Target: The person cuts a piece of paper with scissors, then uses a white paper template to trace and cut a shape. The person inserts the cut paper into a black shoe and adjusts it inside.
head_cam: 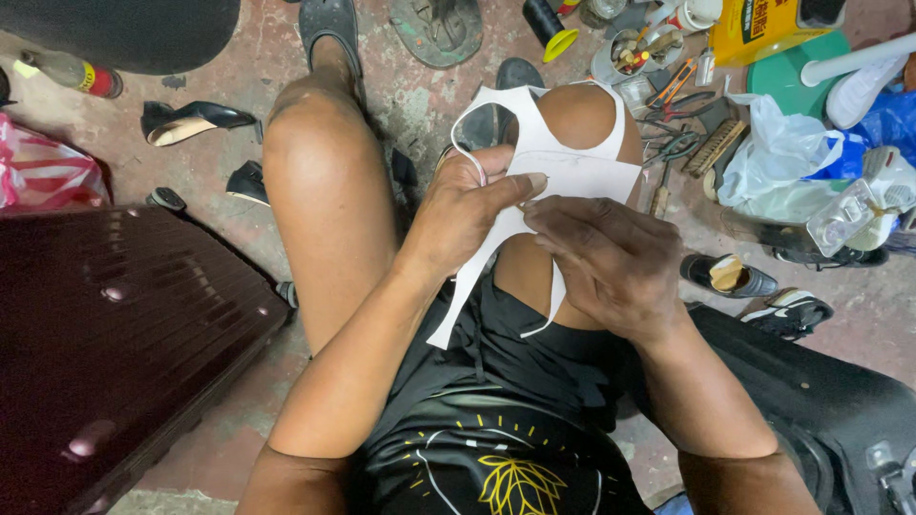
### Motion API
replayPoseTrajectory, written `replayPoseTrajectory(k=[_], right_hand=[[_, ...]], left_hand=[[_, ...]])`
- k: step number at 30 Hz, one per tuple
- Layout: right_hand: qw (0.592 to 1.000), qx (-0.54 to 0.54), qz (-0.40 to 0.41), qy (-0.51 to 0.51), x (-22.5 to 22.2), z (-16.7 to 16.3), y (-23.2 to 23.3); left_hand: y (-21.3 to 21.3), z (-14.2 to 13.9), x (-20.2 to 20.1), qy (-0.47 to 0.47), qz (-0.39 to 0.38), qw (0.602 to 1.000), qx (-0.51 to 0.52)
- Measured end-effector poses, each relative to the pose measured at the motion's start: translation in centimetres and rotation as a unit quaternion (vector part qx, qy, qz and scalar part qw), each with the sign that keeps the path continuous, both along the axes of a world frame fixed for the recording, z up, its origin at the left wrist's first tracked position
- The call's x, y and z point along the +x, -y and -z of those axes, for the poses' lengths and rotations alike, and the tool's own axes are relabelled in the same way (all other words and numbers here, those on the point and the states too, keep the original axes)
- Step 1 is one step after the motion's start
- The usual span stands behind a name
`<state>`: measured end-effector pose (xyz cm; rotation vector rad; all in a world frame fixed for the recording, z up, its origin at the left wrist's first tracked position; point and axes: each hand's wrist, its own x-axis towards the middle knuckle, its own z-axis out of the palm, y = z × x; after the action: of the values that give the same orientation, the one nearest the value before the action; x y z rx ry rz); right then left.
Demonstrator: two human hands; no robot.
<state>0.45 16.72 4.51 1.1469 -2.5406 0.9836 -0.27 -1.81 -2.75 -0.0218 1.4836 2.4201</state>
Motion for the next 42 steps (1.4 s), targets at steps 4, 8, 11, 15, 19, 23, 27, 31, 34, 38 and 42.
replayPoseTrajectory(k=[4,8,11,15,19,23,27,31,34,38,42], right_hand=[[1.0,0.022,-0.008,-0.014,0.1,-0.2,-0.3],[1.0,0.021,0.022,-0.007,0.7,-0.3,-1.1],[1.0,0.006,0.014,-0.012,0.7,0.2,-1.4],[1.0,0.015,0.01,0.007,0.8,0.5,-2.0],[0.997,0.069,0.04,0.007,1.6,-0.1,-3.9],[0.998,0.05,0.042,0.013,3.1,-1.0,-6.3],[0.989,-0.062,0.119,0.061,4.3,-1.2,-7.2],[0.993,-0.014,0.109,0.035,3.4,-0.7,-6.3],[0.998,-0.021,0.044,0.048,2.4,-0.1,-4.9],[0.999,0.021,0.017,0.018,2.1,0.8,-4.0],[0.998,0.063,0.028,-0.009,2.3,1.0,-5.1]], left_hand=[[0.1,-0.1,0.0,0.004,-0.003,1.0,0.012],[0.1,-0.5,0.0,0.022,0.0,0.999,0.044],[0.2,-1.1,0.2,-0.024,-0.005,0.998,-0.057],[0.3,-1.3,0.3,-0.014,0.001,0.997,-0.074],[0.4,-0.9,0.1,-0.012,0.005,0.999,-0.036],[0.3,-0.6,0.2,0.01,0.0,1.0,-0.023],[0.1,-0.8,0.3,0.005,0.013,1.0,-0.017],[-0.1,-1.1,0.2,0.012,0.014,0.999,-0.029],[-0.2,-1.3,0.2,0.006,0.015,0.999,-0.038],[-0.1,-1.3,0.0,-0.007,0.018,0.998,-0.065],[0.1,-1.1,0.0,-0.009,0.008,0.995,-0.1]])
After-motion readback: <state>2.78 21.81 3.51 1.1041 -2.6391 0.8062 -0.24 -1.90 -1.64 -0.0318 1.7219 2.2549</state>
